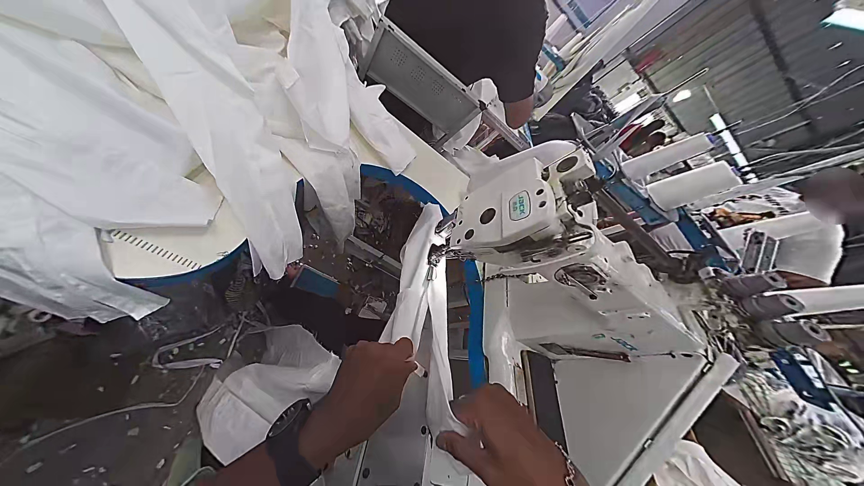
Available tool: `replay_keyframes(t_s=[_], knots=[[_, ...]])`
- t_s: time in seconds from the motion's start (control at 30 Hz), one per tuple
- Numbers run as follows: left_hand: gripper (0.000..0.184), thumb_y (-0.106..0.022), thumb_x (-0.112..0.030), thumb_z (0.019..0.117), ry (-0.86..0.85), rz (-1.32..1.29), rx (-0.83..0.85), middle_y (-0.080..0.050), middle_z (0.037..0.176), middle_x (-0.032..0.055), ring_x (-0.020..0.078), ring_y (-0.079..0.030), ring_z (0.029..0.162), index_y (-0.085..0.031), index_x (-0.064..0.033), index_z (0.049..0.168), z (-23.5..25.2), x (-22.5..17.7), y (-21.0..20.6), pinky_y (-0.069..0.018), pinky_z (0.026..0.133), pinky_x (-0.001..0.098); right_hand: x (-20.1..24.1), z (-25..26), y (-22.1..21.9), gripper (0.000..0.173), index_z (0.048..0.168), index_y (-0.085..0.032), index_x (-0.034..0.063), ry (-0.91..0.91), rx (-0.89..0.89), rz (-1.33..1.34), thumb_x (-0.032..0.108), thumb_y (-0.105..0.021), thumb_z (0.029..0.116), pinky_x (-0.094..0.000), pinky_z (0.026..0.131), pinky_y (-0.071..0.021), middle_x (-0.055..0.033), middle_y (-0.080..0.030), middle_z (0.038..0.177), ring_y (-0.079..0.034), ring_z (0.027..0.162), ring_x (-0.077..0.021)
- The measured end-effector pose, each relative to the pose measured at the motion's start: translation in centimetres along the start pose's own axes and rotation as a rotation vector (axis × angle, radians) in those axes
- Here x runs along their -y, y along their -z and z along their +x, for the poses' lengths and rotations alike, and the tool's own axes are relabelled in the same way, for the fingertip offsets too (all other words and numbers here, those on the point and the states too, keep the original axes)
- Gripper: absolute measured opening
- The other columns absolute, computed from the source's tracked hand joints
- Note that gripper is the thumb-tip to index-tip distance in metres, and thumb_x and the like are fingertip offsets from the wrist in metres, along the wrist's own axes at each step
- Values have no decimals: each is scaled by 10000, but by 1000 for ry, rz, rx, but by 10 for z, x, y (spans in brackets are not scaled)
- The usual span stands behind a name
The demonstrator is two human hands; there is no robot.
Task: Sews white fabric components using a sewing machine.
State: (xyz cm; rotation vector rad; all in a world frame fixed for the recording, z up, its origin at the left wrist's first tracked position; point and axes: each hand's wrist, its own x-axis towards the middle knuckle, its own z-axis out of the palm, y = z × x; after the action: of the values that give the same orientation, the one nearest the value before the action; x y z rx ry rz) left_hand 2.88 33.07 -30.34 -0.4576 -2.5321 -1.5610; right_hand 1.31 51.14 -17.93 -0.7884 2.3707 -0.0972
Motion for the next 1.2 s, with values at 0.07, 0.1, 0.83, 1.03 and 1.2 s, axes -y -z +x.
replay_keyframes(t_s=[0.07, 0.1, 0.83, 1.03, 1.2], knots=[[214, -600, -145, 934, -149, 25, -211, -615, 645, 103, 263, -664, 595, -668, -15, 778, 0, 12, -15, -519, 507, 407, -3, 2, -4, 453, 624, -556, -49, 18, 35, 28, 261, -652, 941, -517, 561, -422, -178, -527, 556, -564, 550, -344], [222, -581, -148, 941, -199, 25, -280, -619, 657, 92, 242, -659, 599, -667, -23, 779, 3, 17, -21, -518, 507, 377, -2, 2, -4, 446, 639, -564, -53, 0, 35, 26, 255, -643, 952, -521, 572, -426, -181, -530, 565, -567, 563, -349], [145, -614, -119, 833, -180, 282, -250, -541, 485, 49, 212, -573, 395, -744, -64, 798, -15, -7, -7, -406, 347, 357, 79, 27, -40, 182, 983, -768, -41, -408, -637, -384, 25, -660, 852, -423, 460, -534, -164, -688, 673, -705, 567, -315], [244, -571, -128, 855, -174, 206, -327, -549, 482, 42, 201, -555, 380, -797, -58, 916, 6, 7, -17, -397, 342, 354, 69, 52, -21, 135, 933, -750, -37, -455, -604, -389, 7, -654, 849, -437, 457, -527, -162, -677, 664, -701, 566, -324], [234, -562, -144, 879, -170, 169, -271, -536, 488, 32, 207, -551, 390, -780, -63, 902, 16, 13, -14, -402, 352, 360, 50, 39, -4, 212, 959, -726, -68, -521, -284, -122, 108, -607, 961, -594, 668, -554, -247, -709, 806, -717, 761, -449]])
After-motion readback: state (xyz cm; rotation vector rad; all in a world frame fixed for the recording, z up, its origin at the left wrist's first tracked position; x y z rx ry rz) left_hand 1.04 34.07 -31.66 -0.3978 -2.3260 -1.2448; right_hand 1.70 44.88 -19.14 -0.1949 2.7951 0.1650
